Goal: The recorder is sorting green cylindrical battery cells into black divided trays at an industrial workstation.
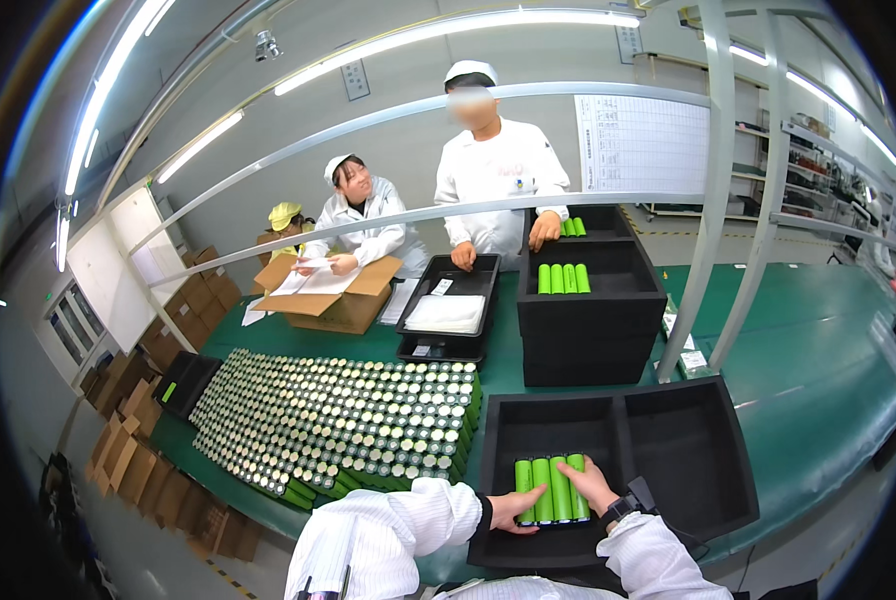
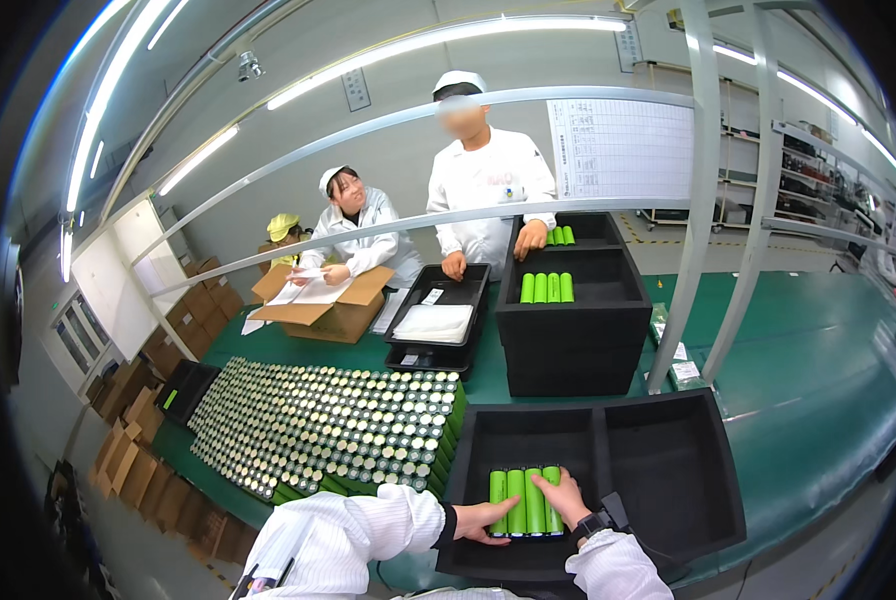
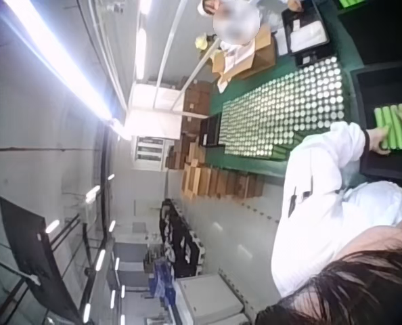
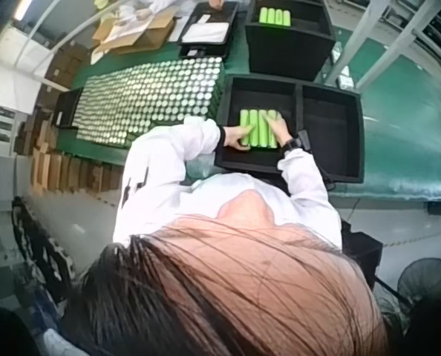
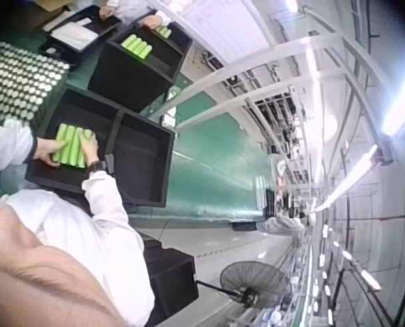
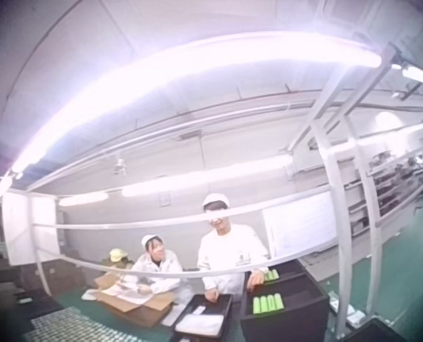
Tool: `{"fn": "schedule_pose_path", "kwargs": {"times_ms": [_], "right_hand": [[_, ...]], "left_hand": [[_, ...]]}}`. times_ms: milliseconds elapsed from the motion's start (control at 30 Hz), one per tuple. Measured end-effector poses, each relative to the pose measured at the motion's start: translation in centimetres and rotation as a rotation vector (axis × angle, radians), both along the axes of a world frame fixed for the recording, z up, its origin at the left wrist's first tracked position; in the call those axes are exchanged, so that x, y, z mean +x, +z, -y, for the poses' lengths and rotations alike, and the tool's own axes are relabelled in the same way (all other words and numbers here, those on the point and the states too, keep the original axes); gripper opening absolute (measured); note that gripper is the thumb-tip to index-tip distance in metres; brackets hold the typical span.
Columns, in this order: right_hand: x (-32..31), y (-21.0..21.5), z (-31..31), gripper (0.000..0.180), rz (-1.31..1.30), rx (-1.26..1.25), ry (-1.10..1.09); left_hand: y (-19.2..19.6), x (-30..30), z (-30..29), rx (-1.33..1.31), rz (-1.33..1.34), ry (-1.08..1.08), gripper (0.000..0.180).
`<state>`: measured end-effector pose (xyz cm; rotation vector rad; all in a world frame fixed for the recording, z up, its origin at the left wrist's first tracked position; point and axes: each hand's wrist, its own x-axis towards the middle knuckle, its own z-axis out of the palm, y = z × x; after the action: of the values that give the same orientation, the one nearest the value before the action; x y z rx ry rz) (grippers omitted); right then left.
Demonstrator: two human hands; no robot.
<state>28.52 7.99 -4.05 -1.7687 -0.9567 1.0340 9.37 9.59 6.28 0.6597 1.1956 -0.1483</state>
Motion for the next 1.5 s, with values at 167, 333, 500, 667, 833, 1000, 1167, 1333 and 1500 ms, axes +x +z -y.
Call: {"fn": "schedule_pose_path", "kwargs": {"times_ms": [167,333,500,667,833,1000,1167,1333,1500], "right_hand": [[0.1,1.6,0.6,0.075,0.021,-0.044,0.035],[-0.6,4.7,1.2,0.085,0.094,-0.104,0.051],[-0.5,3.6,0.9,0.071,0.125,-0.156,0.036],[0.5,2.1,0.6,0.057,0.153,-0.1,0.018],[-0.8,5.1,1.1,0.069,0.239,-0.192,0.068],[0.5,2.6,0.6,0.073,0.144,-0.157,0.11],[0.8,3.0,1.0,0.084,0.185,-0.117,0.084],[0.4,4.7,1.2,0.088,0.305,-0.119,0.129],[-0.1,5.3,1.6,0.078,0.366,-0.107,0.075]], "left_hand": [[0.1,-0.1,0.0,0.028,0.024,-0.013,0.05],[1.0,-0.1,0.1,0.024,0.002,-0.016,0.053],[0.5,-0.1,0.2,0.05,0.033,-0.055,0.056],[0.8,0.0,0.4,0.093,0.071,-0.108,0.06],[1.8,-0.9,1.1,0.164,0.016,-0.048,0.07],[2.1,-1.2,3.4,0.254,0.066,0.035,0.076],[7.9,-5.1,8.1,0.434,0.442,0.218,0.079],[6.9,-13.3,11.3,0.395,0.632,0.435,0.051],[3.5,-18.1,14.3,0.332,0.705,0.546,0.043]]}}
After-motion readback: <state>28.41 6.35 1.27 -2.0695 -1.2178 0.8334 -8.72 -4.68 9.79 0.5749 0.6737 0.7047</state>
